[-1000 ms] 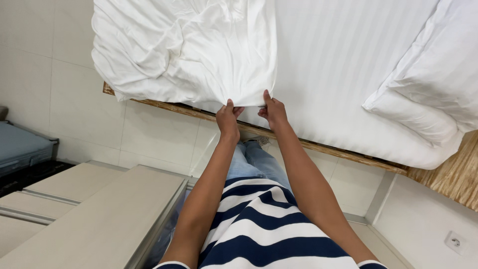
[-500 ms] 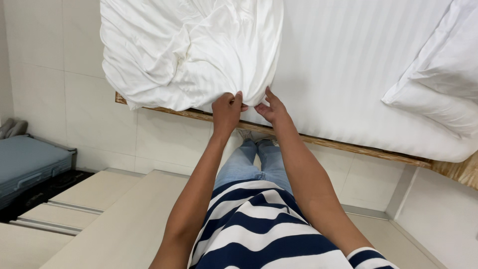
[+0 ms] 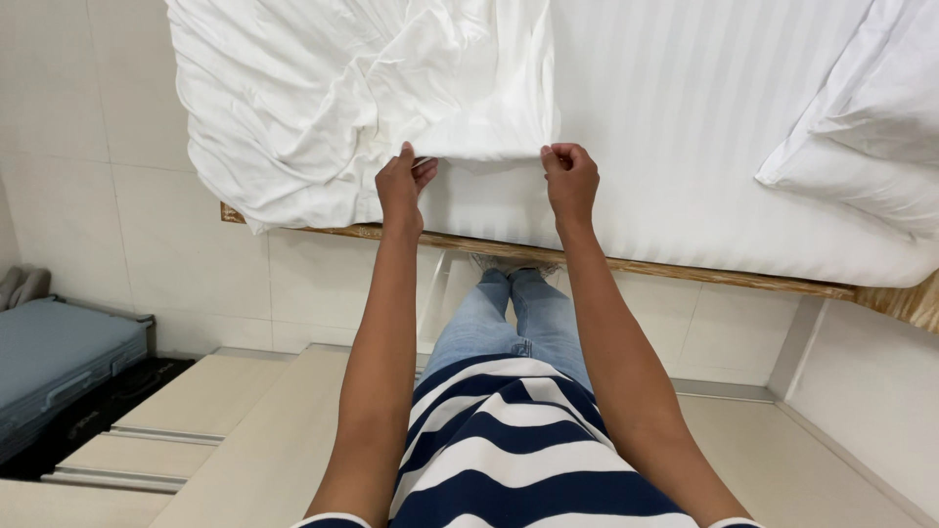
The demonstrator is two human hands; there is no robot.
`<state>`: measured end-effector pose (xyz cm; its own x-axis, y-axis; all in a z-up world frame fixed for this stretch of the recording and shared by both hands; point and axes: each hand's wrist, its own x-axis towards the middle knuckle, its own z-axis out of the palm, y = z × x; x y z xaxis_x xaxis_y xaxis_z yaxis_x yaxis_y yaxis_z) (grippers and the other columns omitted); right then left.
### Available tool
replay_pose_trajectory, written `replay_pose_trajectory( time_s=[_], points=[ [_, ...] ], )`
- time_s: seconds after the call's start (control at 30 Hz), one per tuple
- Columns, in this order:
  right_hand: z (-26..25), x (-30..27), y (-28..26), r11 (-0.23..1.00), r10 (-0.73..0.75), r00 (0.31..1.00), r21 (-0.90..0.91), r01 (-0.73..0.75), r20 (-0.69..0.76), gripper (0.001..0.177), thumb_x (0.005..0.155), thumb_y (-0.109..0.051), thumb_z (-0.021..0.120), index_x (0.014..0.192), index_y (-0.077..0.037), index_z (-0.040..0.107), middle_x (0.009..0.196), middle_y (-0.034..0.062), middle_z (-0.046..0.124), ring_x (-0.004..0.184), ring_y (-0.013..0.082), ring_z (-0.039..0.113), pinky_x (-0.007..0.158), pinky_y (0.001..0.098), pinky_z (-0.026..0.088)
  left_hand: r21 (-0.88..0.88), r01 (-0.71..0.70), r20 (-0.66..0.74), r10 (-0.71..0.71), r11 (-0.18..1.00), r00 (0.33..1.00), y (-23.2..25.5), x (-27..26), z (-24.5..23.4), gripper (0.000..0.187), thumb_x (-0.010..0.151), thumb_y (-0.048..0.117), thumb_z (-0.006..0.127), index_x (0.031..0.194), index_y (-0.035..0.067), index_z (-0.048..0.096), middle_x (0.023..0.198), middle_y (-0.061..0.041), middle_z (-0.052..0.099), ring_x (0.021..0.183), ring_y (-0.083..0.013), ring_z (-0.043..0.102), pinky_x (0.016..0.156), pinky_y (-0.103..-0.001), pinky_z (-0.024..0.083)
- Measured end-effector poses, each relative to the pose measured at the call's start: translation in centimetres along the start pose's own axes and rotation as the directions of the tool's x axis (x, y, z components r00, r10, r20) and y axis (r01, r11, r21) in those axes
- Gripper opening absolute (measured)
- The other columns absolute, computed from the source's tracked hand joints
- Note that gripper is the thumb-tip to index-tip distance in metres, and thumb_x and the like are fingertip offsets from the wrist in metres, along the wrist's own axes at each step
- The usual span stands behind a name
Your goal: The person spreads and smooths a white duvet and bedsheet over a mattress, tucking in the edges around the frame and adjusting the fabric to cover the pillows.
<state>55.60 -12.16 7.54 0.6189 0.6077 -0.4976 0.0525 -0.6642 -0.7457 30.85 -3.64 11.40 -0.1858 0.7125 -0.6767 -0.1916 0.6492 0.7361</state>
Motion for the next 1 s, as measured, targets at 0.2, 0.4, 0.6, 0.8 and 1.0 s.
replay_pose_trajectory(
  time_s=[0.2, 0.4, 0.6, 0.8, 1.0],
  points=[
    [1.1, -0.4, -1.8, 0.988, -0.13, 0.976, 0.106, 0.113, 0.172, 0.039, 0.115, -0.019, 0.069, 0.154, -0.012, 0.069, 0.139, 0.0093, 0.08, 0.103, 0.015, 0.075, 0.091, 0.029, 0.068, 0.206, 0.096, -0.172, -0.06, 0.974, 0.983, -10.7, 11.2, -5.4, 0.038, 0.117, 0.035, 0.061, 0.121, 0.0, 0.077, 0.111, -0.015, 0.082, 0.085, -0.0179, 0.082, 0.078, -0.026, 0.073],
    [2.5, 0.5, 10.1, 0.984, 0.178, 0.962, -0.017, -0.178, 0.206, 0.033, 0.108, -0.018, 0.069, 0.139, -0.013, 0.078, 0.121, 0.0085, 0.085, 0.087, 0.0149, 0.082, 0.073, 0.0276, 0.073, 0.368, -0.084, 0.267, -0.019, 0.926, 0.963, -2.5, 2.3, 0.2, 0.047, 0.114, 0.054, 0.073, 0.099, 0.009, 0.079, 0.11, -0.009, 0.087, 0.095, -0.0166, 0.082, 0.095, -0.032, 0.067],
    [3.6, -0.5, 13.1, 0.962, 0.27, 0.923, -0.11, -0.249, 0.273, 0.032, 0.109, -0.019, 0.069, 0.137, -0.011, 0.08, 0.119, 0.0103, 0.086, 0.09, 0.0177, 0.084, 0.077, 0.0312, 0.074, -0.504, -0.142, -0.22, 0.032, 0.852, 0.975, -9.7, 14.6, -5.8, 0.047, 0.126, 0.043, 0.053, 0.171, 0.03, 0.048, 0.156, -0.011, 0.063, 0.135, -0.0333, 0.075, 0.118, -0.045, 0.068],
    [4.4, 0.5, 16.7, 0.956, 0.292, 0.924, -0.106, -0.274, 0.246, 0.031, 0.11, -0.019, 0.065, 0.136, -0.011, 0.08, 0.116, 0.0087, 0.087, 0.09, 0.0162, 0.084, 0.075, 0.0319, 0.072, 0.689, -0.32, 0.119, 0.334, 0.651, 0.935, -19.0, 17.9, -1.3, 0.021, 0.107, 0.024, 0.082, 0.127, 0.024, 0.085, 0.119, -0.004, 0.081, 0.109, -0.022, 0.081, 0.096, -0.036, 0.07],
    [3.1, -1.5, 14.7, 0.949, 0.316, 0.909, -0.095, -0.302, 0.272, 0.032, 0.112, -0.017, 0.063, 0.138, -0.007, 0.08, 0.12, 0.0152, 0.086, 0.091, 0.0201, 0.081, 0.079, 0.034, 0.07, 0.832, -0.555, 0.542, 0.173, 0.031, 0.822, -17.1, 14.5, 7.3, 0.103, 0.103, 0.038, 0.091, 0.185, 0.023, 0.03, 0.183, -0.017, 0.034, 0.171, -0.0395, 0.038, 0.142, -0.054, 0.037]
  ],
)
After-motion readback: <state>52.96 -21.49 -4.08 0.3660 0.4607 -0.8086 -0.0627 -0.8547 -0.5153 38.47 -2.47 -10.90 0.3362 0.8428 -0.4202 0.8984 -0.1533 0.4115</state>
